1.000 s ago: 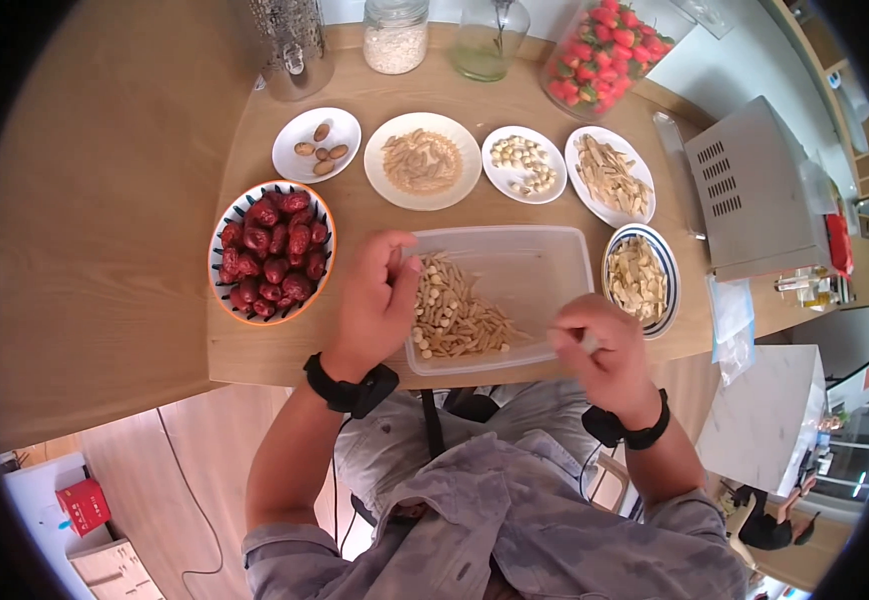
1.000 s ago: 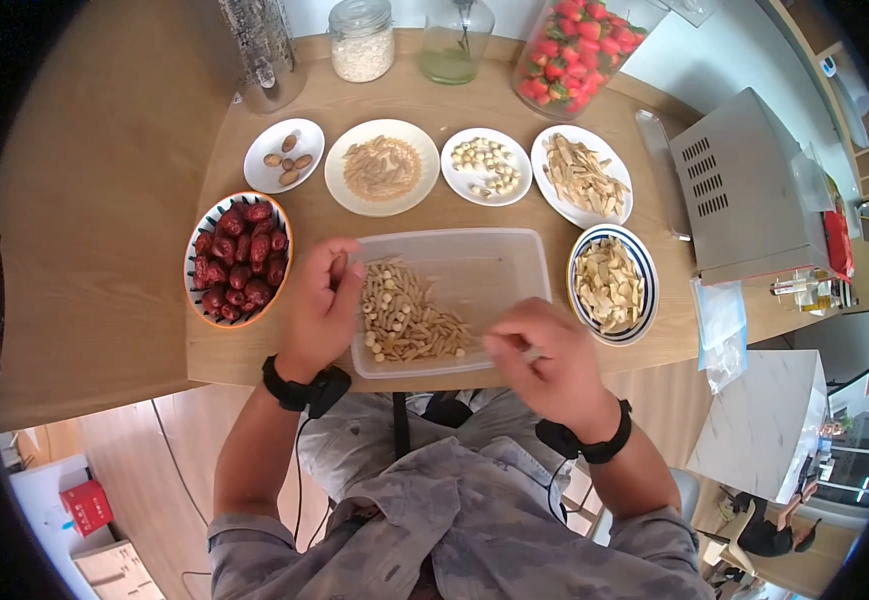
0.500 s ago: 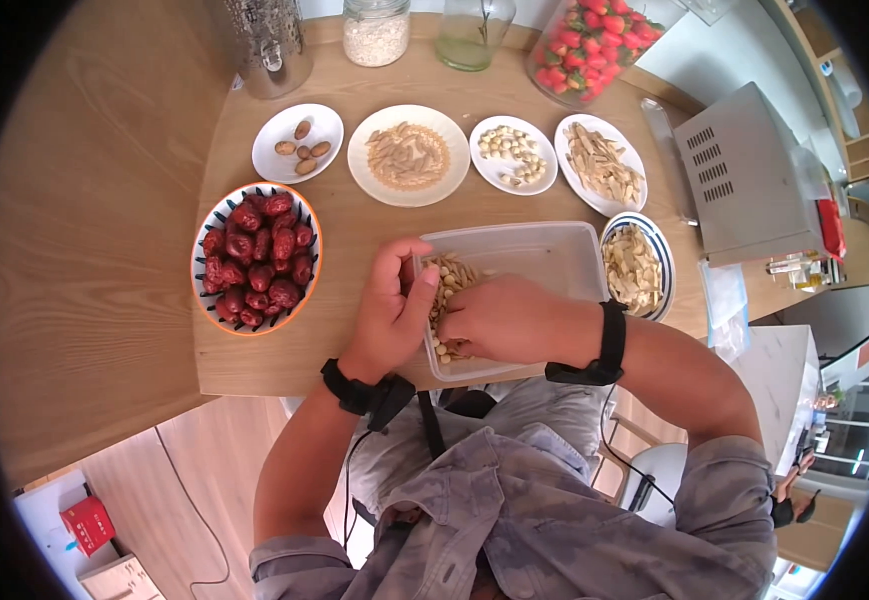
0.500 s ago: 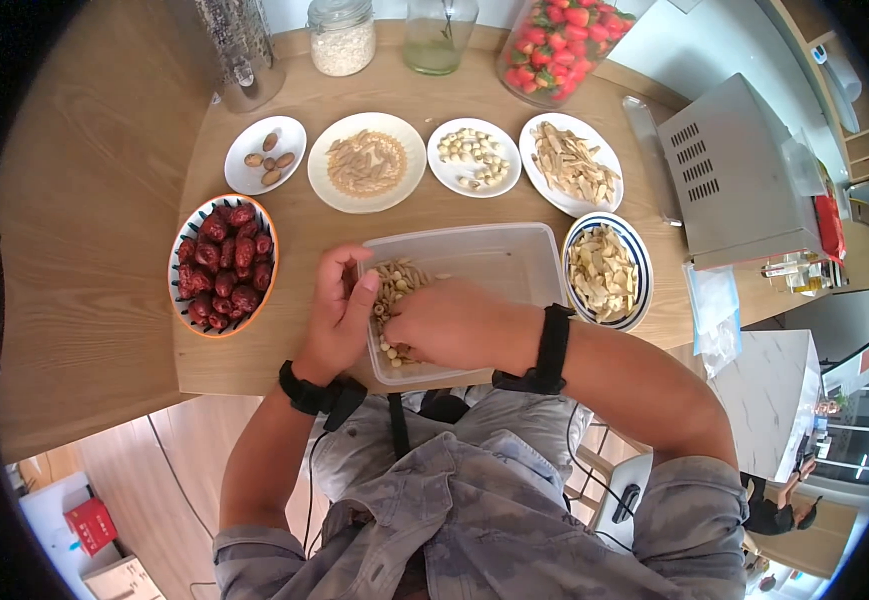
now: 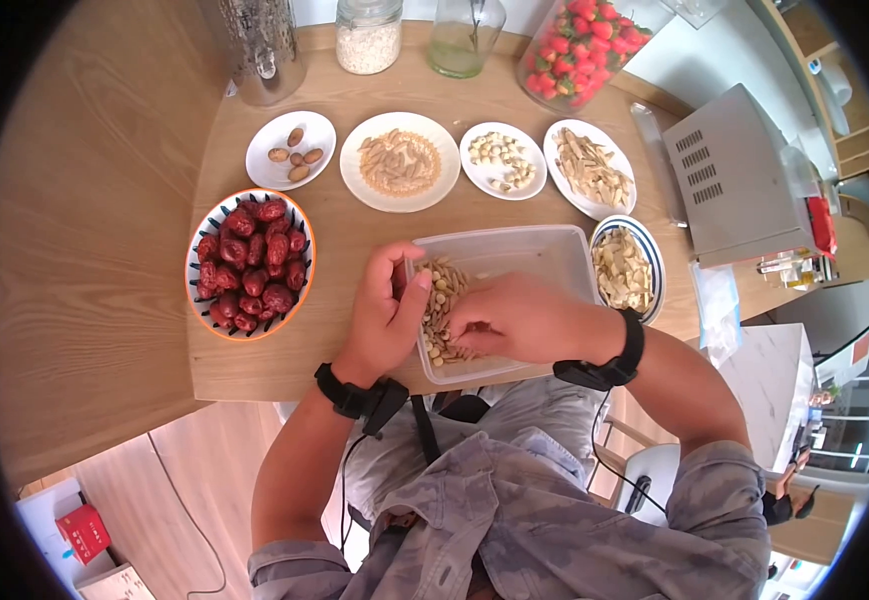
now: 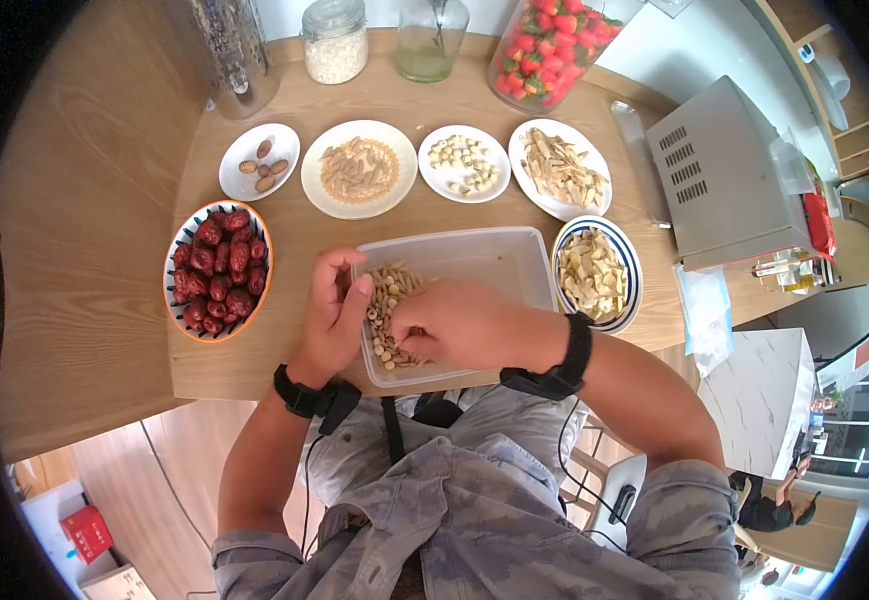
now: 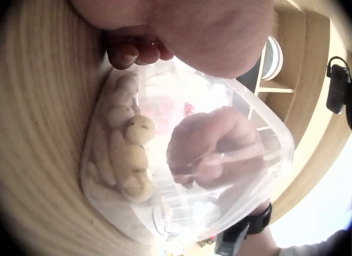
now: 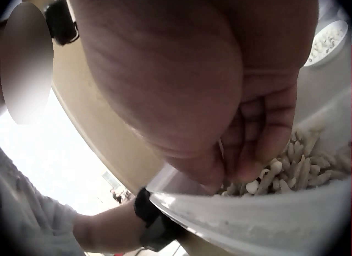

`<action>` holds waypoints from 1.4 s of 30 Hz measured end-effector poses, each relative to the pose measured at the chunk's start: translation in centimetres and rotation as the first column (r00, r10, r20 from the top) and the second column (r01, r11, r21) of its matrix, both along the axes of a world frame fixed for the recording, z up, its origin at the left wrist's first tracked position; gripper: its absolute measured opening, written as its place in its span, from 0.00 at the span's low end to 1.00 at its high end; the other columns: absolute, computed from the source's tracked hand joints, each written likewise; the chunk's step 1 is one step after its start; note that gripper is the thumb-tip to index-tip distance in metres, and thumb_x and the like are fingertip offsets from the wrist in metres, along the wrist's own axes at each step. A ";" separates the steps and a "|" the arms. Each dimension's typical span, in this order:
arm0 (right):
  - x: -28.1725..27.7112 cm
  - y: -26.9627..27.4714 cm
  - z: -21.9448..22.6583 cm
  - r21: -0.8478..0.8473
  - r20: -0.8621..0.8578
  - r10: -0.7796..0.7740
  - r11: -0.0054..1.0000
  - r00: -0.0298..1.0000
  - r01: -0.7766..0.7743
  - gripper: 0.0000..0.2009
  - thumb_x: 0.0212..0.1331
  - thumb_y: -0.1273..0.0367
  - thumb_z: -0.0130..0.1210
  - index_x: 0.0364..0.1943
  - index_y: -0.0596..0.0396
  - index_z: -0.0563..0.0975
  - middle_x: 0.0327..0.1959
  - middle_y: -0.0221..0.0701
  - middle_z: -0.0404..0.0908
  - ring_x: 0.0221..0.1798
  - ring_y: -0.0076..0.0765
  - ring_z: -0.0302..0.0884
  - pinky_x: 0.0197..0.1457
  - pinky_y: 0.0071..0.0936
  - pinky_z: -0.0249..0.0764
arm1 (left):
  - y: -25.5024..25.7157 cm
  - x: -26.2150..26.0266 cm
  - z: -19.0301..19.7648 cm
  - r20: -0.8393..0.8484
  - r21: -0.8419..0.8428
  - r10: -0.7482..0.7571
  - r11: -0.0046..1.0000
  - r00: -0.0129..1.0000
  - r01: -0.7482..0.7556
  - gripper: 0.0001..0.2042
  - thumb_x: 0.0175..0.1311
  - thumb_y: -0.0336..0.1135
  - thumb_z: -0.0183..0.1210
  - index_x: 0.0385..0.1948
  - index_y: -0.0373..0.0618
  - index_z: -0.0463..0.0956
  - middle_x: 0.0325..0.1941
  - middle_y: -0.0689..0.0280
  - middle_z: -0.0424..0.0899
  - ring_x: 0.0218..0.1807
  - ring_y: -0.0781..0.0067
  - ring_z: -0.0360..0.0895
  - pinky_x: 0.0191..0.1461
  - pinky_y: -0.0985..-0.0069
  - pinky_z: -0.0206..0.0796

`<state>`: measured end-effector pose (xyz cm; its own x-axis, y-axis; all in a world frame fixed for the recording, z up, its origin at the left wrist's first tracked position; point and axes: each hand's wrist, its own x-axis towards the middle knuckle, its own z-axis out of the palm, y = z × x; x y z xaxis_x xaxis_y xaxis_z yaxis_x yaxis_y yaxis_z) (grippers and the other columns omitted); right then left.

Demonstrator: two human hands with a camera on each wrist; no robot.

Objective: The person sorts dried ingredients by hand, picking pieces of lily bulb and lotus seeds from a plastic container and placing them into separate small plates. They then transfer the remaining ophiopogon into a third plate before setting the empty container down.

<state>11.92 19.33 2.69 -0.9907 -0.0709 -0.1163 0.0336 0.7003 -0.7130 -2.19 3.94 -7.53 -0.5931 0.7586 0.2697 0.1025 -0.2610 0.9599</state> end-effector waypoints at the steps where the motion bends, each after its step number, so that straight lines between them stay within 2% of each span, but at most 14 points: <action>1: 0.4 0.5 0.7 -0.017 -0.014 -0.044 0.999 0.999 0.044 0.02 0.62 0.70 0.65 0.36 0.50 0.83 0.34 0.32 0.86 0.35 0.44 0.84 0.39 0.39 0.78 | 0.0 0.1 -0.1 0.019 0.005 -0.006 1.000 1.000 0.006 0.13 0.74 0.25 0.58 0.57 0.42 0.71 0.37 0.74 0.69 0.36 0.85 0.60 0.38 0.82 0.58; 3: 1.8 1.8 2.3 -0.052 -0.037 -0.133 0.990 0.990 0.131 0.05 0.63 0.74 0.67 0.41 0.53 0.83 0.37 0.31 0.87 0.35 0.32 0.85 0.40 0.29 0.79 | 0.0 0.1 -0.4 0.031 0.008 -0.010 1.000 0.999 0.010 0.13 0.75 0.26 0.58 0.57 0.42 0.71 0.37 0.74 0.68 0.36 0.85 0.60 0.38 0.82 0.58; 5: 4.0 3.4 2.9 -0.107 -0.067 -0.366 0.928 0.928 0.358 0.05 0.63 0.74 0.67 0.41 0.55 0.84 0.34 0.30 0.87 0.34 0.26 0.84 0.39 0.24 0.78 | 0.1 0.1 -0.8 0.017 0.005 -0.011 1.000 1.000 0.011 0.13 0.75 0.26 0.58 0.57 0.43 0.71 0.36 0.75 0.67 0.36 0.84 0.61 0.39 0.82 0.58; 8: 8.6 6.7 2.5 -0.199 -0.110 -0.710 0.701 0.696 0.684 0.05 0.64 0.74 0.67 0.40 0.61 0.84 0.31 0.28 0.86 0.33 0.17 0.80 0.38 0.20 0.76 | 0.0 -0.1 -1.2 -0.023 -0.004 -0.004 1.000 1.000 0.004 0.13 0.75 0.27 0.58 0.57 0.43 0.71 0.35 0.75 0.66 0.36 0.84 0.61 0.39 0.81 0.58; 11: 13.0 9.8 2.8 -0.029 -0.130 -0.860 0.501 0.494 0.865 0.06 0.64 0.73 0.67 0.40 0.63 0.84 0.31 0.29 0.87 0.32 0.18 0.81 0.38 0.20 0.76 | 0.0 -0.1 -0.7 -0.036 -0.005 0.001 1.000 0.999 -0.001 0.13 0.75 0.27 0.58 0.57 0.42 0.72 0.35 0.75 0.66 0.36 0.84 0.61 0.40 0.80 0.58; 15: 16.1 11.5 2.0 0.215 -0.132 -0.885 0.413 0.446 0.885 0.09 0.64 0.70 0.66 0.42 0.63 0.84 0.32 0.32 0.88 0.33 0.19 0.81 0.38 0.22 0.77 | -0.1 0.0 -0.6 -0.034 -0.020 0.015 1.000 0.999 -0.015 0.14 0.74 0.27 0.59 0.58 0.42 0.74 0.36 0.75 0.67 0.37 0.83 0.62 0.41 0.80 0.59; 18: 15.7 10.8 1.6 0.170 -0.216 -0.868 0.417 0.447 0.893 0.08 0.64 0.72 0.66 0.42 0.63 0.84 0.32 0.33 0.88 0.34 0.20 0.82 0.39 0.23 0.77 | 0.0 -0.1 -0.2 -0.073 -0.022 0.037 0.999 0.997 -0.038 0.15 0.74 0.28 0.59 0.59 0.41 0.74 0.37 0.74 0.68 0.37 0.83 0.62 0.42 0.81 0.59; 21: 13.4 8.5 2.2 -0.063 -0.224 -0.786 0.601 0.576 0.797 0.07 0.65 0.73 0.66 0.43 0.61 0.84 0.33 0.32 0.87 0.35 0.21 0.82 0.39 0.25 0.78 | -0.1 0.0 -0.1 -0.084 -0.018 0.044 0.999 0.995 -0.046 0.15 0.75 0.28 0.59 0.60 0.41 0.74 0.37 0.74 0.68 0.38 0.83 0.62 0.43 0.81 0.60; 24: 9.4 5.1 4.1 -0.073 -0.010 -0.610 0.791 0.793 0.608 0.05 0.66 0.77 0.64 0.43 0.61 0.83 0.35 0.29 0.86 0.40 0.18 0.82 0.44 0.22 0.79 | -0.1 -0.1 0.0 -0.065 -0.013 0.030 0.999 0.997 -0.031 0.15 0.75 0.29 0.59 0.60 0.41 0.74 0.38 0.74 0.68 0.38 0.83 0.63 0.43 0.81 0.60; 26: 6.8 3.8 3.7 -0.010 -0.049 -0.419 0.908 0.907 0.419 0.06 0.64 0.76 0.65 0.43 0.58 0.83 0.36 0.34 0.87 0.37 0.29 0.85 0.43 0.25 0.79 | 0.0 -0.1 0.1 -0.062 -0.007 0.024 1.000 0.998 -0.024 0.15 0.75 0.29 0.59 0.60 0.41 0.74 0.37 0.74 0.68 0.38 0.84 0.62 0.43 0.81 0.59; 28: 4.3 3.0 2.6 0.046 -0.042 -0.278 0.959 0.960 0.279 0.07 0.60 0.74 0.66 0.42 0.57 0.83 0.37 0.38 0.86 0.38 0.40 0.85 0.43 0.31 0.80 | 0.0 -0.1 0.1 -0.067 0.002 0.030 1.000 0.997 -0.030 0.15 0.75 0.28 0.59 0.60 0.41 0.74 0.37 0.75 0.68 0.37 0.84 0.62 0.42 0.82 0.59; 32: 0.6 0.8 0.0 0.222 0.045 -0.157 0.965 0.987 0.143 0.11 0.54 0.70 0.68 0.40 0.54 0.81 0.36 0.41 0.85 0.40 0.54 0.84 0.45 0.45 0.79 | -0.1 -0.1 0.2 -0.006 -0.009 0.003 1.000 1.000 -0.003 0.15 0.75 0.28 0.59 0.60 0.40 0.73 0.37 0.75 0.69 0.37 0.85 0.62 0.40 0.83 0.59; 38: -1.1 -0.2 -2.1 0.308 0.083 -0.111 0.948 0.990 0.080 0.12 0.53 0.69 0.68 0.40 0.53 0.80 0.34 0.37 0.85 0.42 0.52 0.85 0.45 0.48 0.78 | -0.1 -0.1 -0.1 0.023 -0.015 -0.006 1.000 1.000 0.007 0.15 0.75 0.27 0.59 0.60 0.41 0.73 0.38 0.76 0.70 0.36 0.86 0.61 0.38 0.83 0.59; 42: -1.4 -0.1 -1.7 0.215 0.186 -0.115 0.974 0.976 0.074 0.12 0.52 0.70 0.68 0.40 0.54 0.80 0.34 0.38 0.86 0.42 0.52 0.86 0.45 0.48 0.78 | 0.0 0.0 0.1 0.017 -0.005 0.003 1.000 1.000 -0.003 0.16 0.74 0.27 0.60 0.60 0.41 0.73 0.38 0.75 0.69 0.36 0.85 0.61 0.38 0.83 0.59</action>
<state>10.48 19.18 1.00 -0.9481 0.0675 -0.3106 0.2307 0.8182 -0.5266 -2.23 3.97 -7.45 -0.5997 0.7581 0.2562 0.0870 -0.2564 0.9626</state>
